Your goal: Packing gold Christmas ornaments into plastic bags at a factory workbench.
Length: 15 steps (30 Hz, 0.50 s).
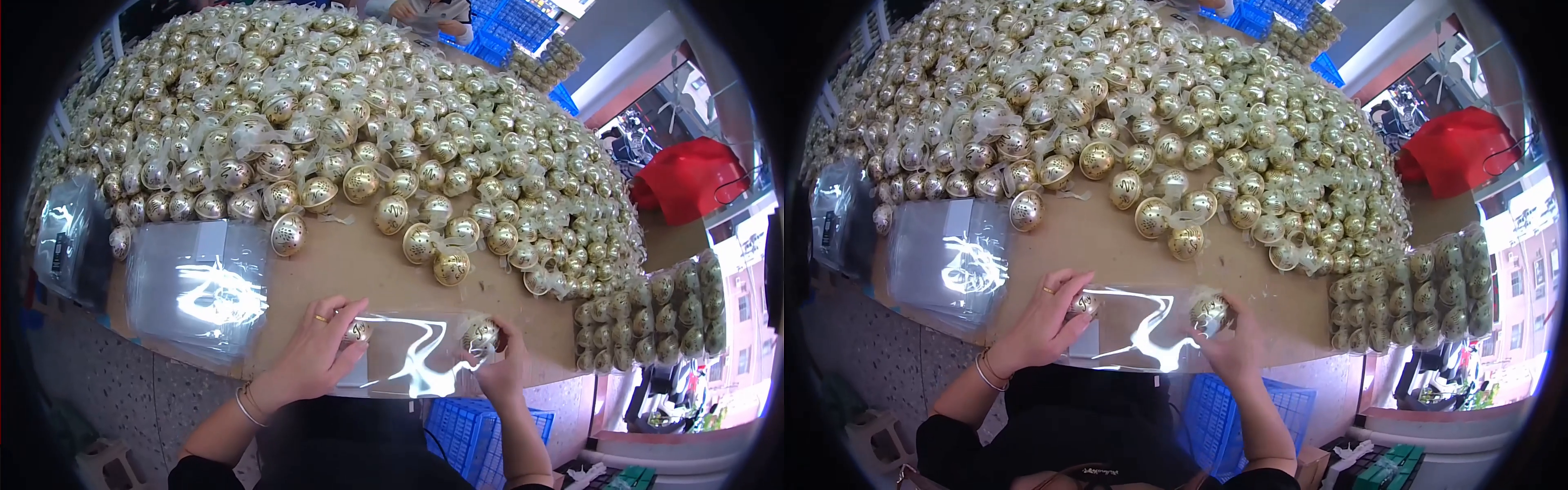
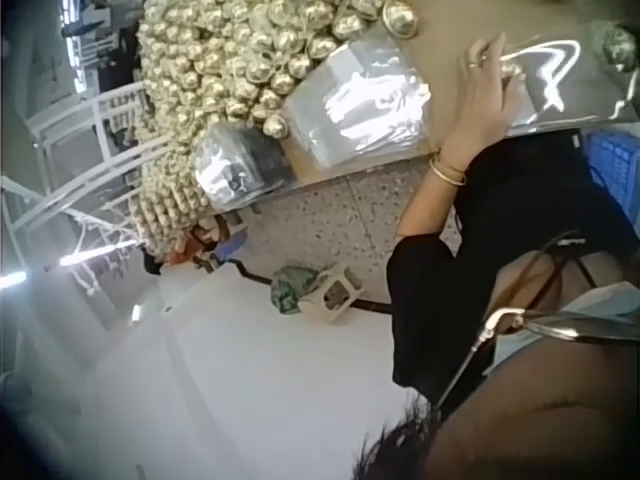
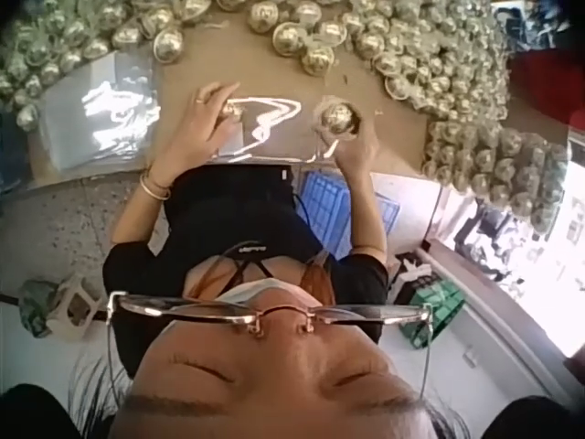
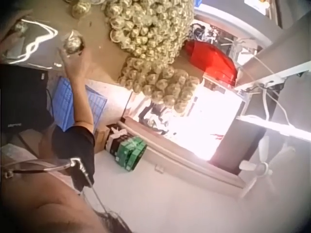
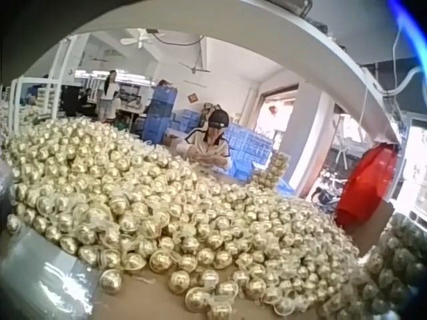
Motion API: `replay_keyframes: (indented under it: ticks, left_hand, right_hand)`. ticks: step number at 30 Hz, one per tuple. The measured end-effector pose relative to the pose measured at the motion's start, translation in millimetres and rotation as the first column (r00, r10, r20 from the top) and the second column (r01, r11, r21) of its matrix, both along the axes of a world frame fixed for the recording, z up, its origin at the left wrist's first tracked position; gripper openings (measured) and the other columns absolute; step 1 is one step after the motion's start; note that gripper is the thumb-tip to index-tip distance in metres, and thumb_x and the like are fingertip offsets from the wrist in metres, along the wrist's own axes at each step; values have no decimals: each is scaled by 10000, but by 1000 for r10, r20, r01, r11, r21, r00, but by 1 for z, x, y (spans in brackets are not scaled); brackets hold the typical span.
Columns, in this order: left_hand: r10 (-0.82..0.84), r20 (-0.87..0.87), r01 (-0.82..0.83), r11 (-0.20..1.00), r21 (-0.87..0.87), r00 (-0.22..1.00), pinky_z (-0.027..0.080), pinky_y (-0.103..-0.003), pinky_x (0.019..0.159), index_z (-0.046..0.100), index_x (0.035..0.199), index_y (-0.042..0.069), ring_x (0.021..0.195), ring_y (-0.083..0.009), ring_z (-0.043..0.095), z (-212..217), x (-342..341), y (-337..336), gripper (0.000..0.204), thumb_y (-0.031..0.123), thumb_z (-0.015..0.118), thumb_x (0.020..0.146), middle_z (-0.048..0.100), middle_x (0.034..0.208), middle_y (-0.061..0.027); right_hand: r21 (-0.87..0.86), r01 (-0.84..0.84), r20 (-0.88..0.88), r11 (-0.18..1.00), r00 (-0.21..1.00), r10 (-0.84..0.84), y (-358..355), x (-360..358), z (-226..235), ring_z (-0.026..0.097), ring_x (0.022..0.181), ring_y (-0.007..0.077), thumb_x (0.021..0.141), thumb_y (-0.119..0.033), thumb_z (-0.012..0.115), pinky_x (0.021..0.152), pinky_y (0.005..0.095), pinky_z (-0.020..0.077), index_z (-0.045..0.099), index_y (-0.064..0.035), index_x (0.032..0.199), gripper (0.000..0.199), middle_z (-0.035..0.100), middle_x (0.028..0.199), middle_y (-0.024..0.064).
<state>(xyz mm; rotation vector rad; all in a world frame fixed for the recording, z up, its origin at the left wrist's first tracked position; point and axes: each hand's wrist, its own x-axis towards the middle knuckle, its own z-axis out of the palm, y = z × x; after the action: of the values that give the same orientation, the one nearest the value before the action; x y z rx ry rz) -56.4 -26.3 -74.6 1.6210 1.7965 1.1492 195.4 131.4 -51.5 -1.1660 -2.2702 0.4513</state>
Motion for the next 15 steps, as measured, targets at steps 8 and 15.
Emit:
replay_keyframes:
  ticks: [8,15]
  left_hand:
    - [-21,203,28,999,-32,979,354,-437,975,423,1312,22,1088,-367,440,1,-9,-2,500,234,569,883,448,1198,-197]
    - [-45,71,45,999,2,996,328,-451,1004,418,1331,41,1148,-385,419,-3,-3,-2,510,249,560,887,465,1205,-202]
  right_hand:
    - [-920,-329,-276,213,929,247,32,-1,14,640,888,168,716,-210,796,787,309,530,498,-2,1287,677,648,1038,88]
    - [-789,-551,-236,271,680,694,-13,-80,-7,635,889,170,689,-111,794,711,280,539,435,30,1297,721,612,1067,121]
